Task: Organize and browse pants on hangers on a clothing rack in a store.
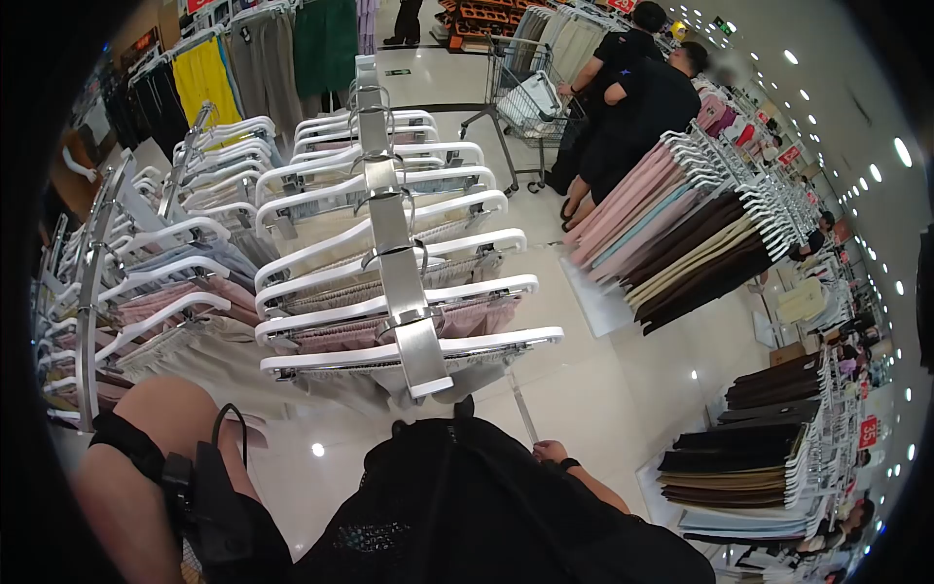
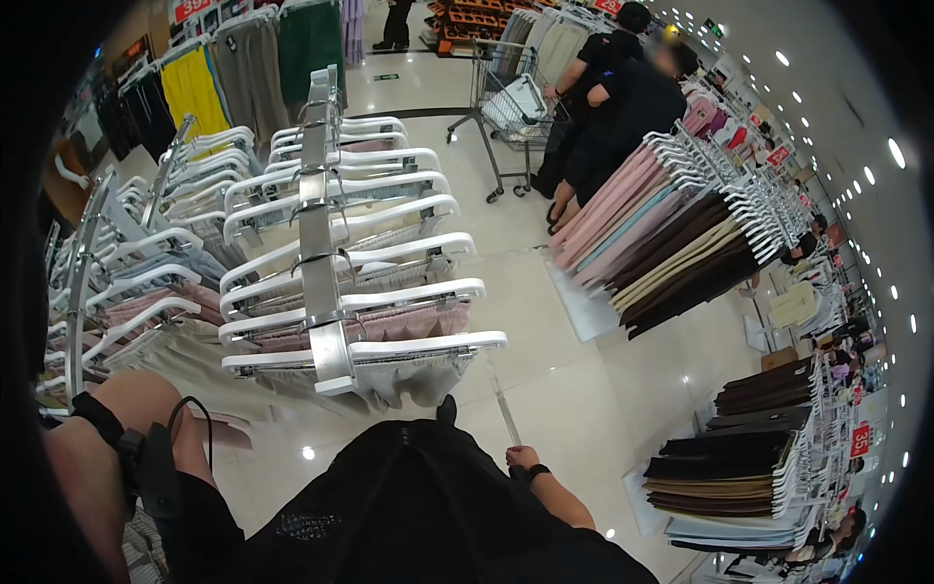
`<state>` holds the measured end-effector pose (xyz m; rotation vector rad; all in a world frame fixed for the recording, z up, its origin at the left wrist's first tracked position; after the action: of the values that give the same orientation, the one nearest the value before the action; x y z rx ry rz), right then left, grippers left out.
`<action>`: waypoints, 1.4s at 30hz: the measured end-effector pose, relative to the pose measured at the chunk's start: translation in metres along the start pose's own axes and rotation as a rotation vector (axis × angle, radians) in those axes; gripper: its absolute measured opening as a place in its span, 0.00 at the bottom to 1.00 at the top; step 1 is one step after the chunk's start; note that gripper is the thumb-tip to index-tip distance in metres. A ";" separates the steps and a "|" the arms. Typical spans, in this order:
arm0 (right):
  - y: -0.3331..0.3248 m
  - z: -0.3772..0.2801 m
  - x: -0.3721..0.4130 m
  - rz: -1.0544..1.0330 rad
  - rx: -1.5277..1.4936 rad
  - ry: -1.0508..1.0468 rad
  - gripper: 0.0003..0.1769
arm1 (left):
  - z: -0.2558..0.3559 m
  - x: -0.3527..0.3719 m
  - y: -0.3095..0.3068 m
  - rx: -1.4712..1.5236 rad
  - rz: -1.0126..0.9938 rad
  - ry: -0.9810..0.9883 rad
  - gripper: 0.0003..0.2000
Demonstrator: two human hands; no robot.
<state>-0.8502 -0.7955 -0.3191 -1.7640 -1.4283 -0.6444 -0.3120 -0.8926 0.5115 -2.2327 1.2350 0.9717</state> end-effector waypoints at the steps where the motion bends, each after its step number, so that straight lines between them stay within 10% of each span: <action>1: 0.002 0.000 0.004 0.005 0.005 0.001 0.18 | 0.000 0.001 -0.003 -0.003 0.008 0.002 0.26; 8: 0.013 -0.007 0.009 0.044 -0.115 -0.081 0.16 | 0.001 0.010 -0.023 -0.014 0.078 0.008 0.25; 12: -0.041 -0.152 0.014 0.203 -0.102 -0.434 0.17 | 0.003 0.008 -0.031 -0.030 0.069 0.009 0.24; 19: -0.057 -0.555 0.397 0.421 -0.234 -1.525 0.07 | 0.010 0.000 -0.043 -0.057 0.032 0.027 0.23; 22: -0.040 -0.583 0.573 0.634 0.111 -2.205 0.19 | 0.010 -0.003 -0.043 -0.045 -0.009 0.012 0.23; 23: -0.029 -0.588 0.632 0.422 0.520 -2.348 0.30 | 0.009 -0.003 -0.042 -0.036 -0.023 0.003 0.23; 24: 0.010 -0.582 0.661 0.036 0.295 -2.596 0.24 | 0.010 -0.005 -0.041 -0.034 -0.034 0.001 0.22; 27: 0.056 -0.560 0.703 0.272 0.086 -3.054 0.18 | 0.014 -0.010 -0.043 -0.018 -0.041 0.005 0.22; 42: 0.123 -0.561 0.715 -0.032 0.618 -2.974 0.16 | 0.003 -0.030 -0.029 0.016 -0.137 -0.023 0.20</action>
<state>-0.5121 -0.8443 0.5321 0.5068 1.1698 -1.9636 -0.2994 -0.8584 0.5317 -2.2540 1.0602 0.9288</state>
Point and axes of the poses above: each hand's wrist, its own x-axis away from the middle knuckle, its own y-axis out of the palm, z = x × y, the point moved 8 cm from there along -x, towards the middle knuckle, and after that the axes turned 12 degrees about -x, right-handed, at the moved point
